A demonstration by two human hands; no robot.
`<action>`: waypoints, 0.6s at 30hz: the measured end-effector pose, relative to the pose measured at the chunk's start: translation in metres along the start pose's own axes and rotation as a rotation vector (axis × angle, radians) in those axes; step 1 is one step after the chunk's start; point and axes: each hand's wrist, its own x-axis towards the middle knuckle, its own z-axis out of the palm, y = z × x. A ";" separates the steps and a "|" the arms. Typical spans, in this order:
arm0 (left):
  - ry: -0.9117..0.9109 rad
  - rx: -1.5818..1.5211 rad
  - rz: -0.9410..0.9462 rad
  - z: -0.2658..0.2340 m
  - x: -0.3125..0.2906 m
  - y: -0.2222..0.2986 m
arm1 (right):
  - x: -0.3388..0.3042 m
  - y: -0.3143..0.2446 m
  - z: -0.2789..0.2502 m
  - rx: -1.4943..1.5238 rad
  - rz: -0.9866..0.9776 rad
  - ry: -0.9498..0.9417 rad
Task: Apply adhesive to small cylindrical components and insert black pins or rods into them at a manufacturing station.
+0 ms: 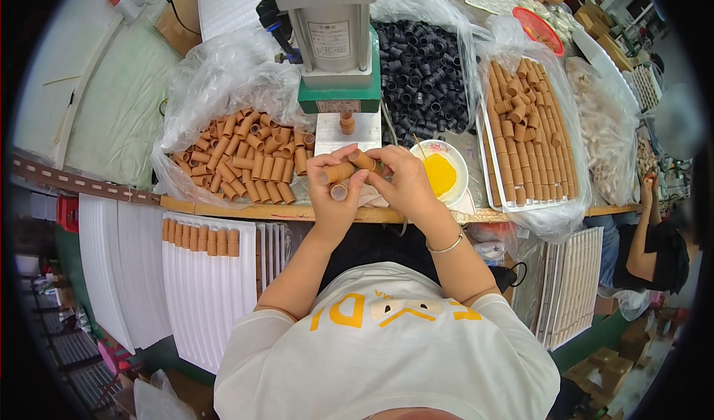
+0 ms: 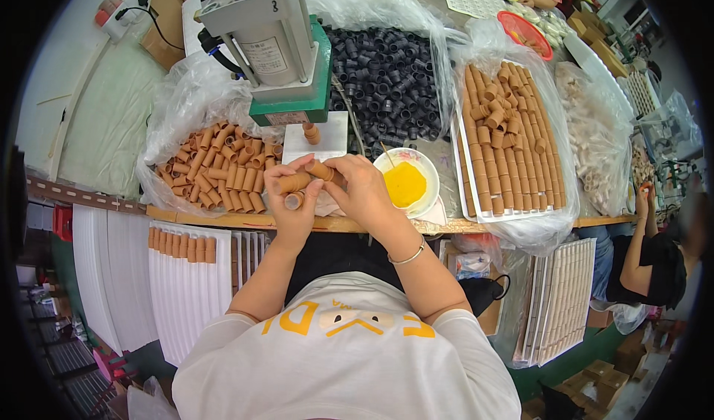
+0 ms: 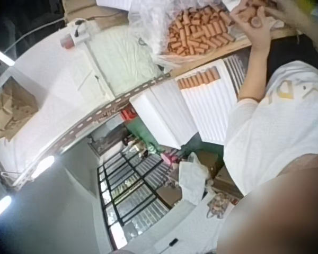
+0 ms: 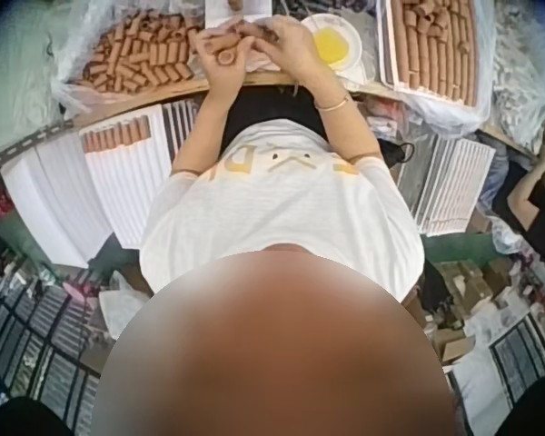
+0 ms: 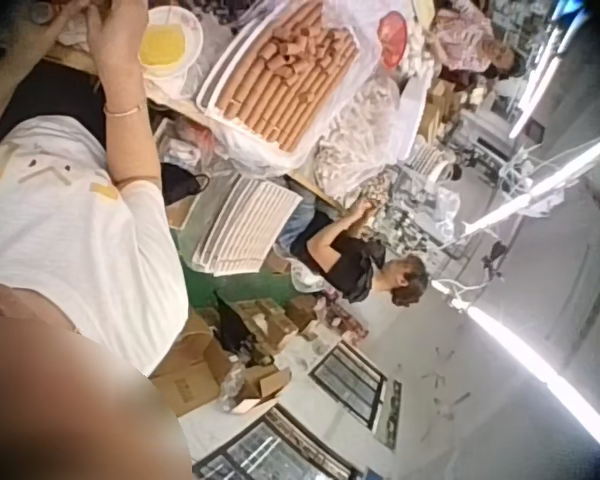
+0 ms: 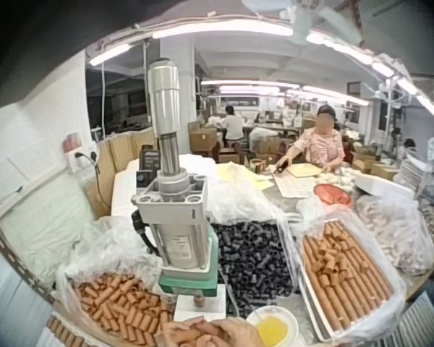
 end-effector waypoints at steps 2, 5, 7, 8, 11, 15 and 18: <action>-0.064 0.258 0.026 -0.011 0.018 -0.002 | 0.009 0.006 0.002 0.046 0.119 -0.028; -0.147 0.538 -0.118 -0.021 0.064 -0.007 | 0.035 0.033 0.015 0.005 0.094 0.064; -0.285 0.703 -0.164 -0.032 0.080 -0.025 | 0.054 0.032 0.025 -0.017 0.073 0.095; -0.279 0.698 -0.146 -0.038 0.081 -0.041 | 0.058 0.035 0.031 -0.024 0.058 0.104; -0.226 0.535 -0.138 -0.039 0.089 -0.043 | 0.066 0.056 0.053 0.014 0.125 0.094; -0.140 0.576 -0.057 -0.057 0.070 -0.030 | 0.061 0.058 0.056 0.024 0.129 0.044; -0.270 0.396 -0.166 -0.070 0.048 -0.001 | 0.036 0.035 0.028 -0.099 0.091 0.083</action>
